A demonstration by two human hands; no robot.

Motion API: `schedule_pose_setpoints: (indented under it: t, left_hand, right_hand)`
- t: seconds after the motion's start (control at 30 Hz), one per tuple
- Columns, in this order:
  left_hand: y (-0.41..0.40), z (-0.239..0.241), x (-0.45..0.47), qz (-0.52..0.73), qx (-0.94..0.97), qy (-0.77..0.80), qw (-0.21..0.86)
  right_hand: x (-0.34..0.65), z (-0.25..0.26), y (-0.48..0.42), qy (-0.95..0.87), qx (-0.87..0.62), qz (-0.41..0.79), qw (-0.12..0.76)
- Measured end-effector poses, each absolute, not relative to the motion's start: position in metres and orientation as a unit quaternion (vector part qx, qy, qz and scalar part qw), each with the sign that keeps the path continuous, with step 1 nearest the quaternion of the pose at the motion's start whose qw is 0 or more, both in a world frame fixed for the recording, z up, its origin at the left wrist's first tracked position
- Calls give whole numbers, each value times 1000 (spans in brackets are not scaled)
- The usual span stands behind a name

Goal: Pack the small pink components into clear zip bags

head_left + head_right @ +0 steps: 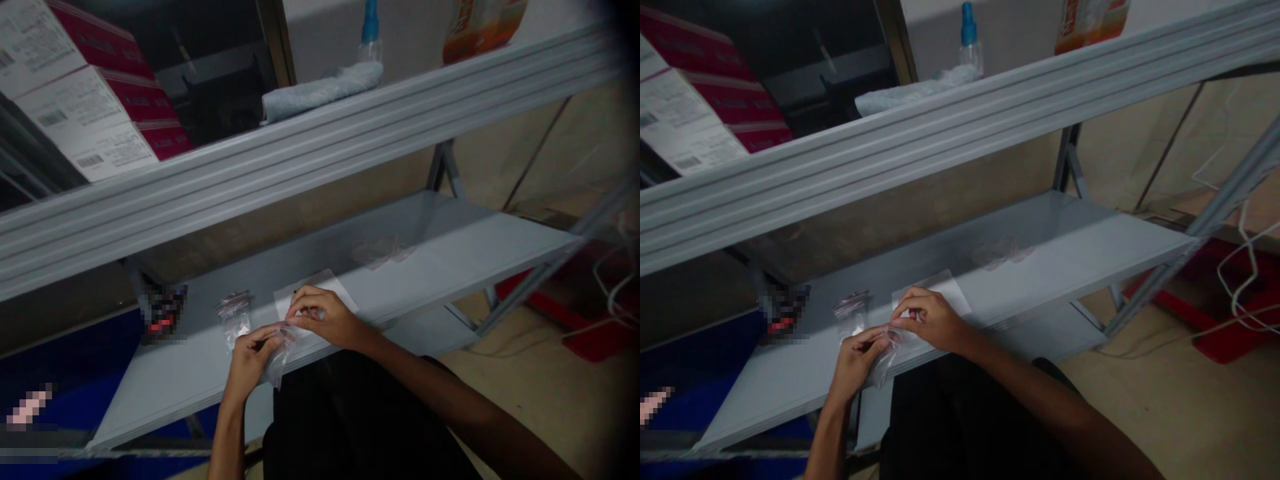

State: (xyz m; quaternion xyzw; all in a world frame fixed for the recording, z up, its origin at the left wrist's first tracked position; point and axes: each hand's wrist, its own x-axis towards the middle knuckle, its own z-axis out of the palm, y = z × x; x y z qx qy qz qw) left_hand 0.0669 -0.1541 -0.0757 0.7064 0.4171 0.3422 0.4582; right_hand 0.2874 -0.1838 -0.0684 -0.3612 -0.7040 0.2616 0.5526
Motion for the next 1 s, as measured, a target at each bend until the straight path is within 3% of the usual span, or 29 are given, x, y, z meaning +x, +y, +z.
schedule_pose_setpoints:
  t: [0.23, 0.47, 0.7, 1.0]
  left_hand:
    - [-153, -81, 68, 338, 707, 420, 458]
    - [-155, -73, 67, 377, 675, 435, 462]
    - [-157, -73, 67, 392, 670, 435, 457]
    - [-157, -73, 69, 413, 651, 400, 496]
  right_hand:
    - [276, -79, -187, -777, -350, 250, 460]
    - [301, -78, -173, -706, -439, 210, 515]
    - [322, -90, -162, -774, -485, 144, 380]
    - [318, -98, -161, -803, -482, 106, 334]
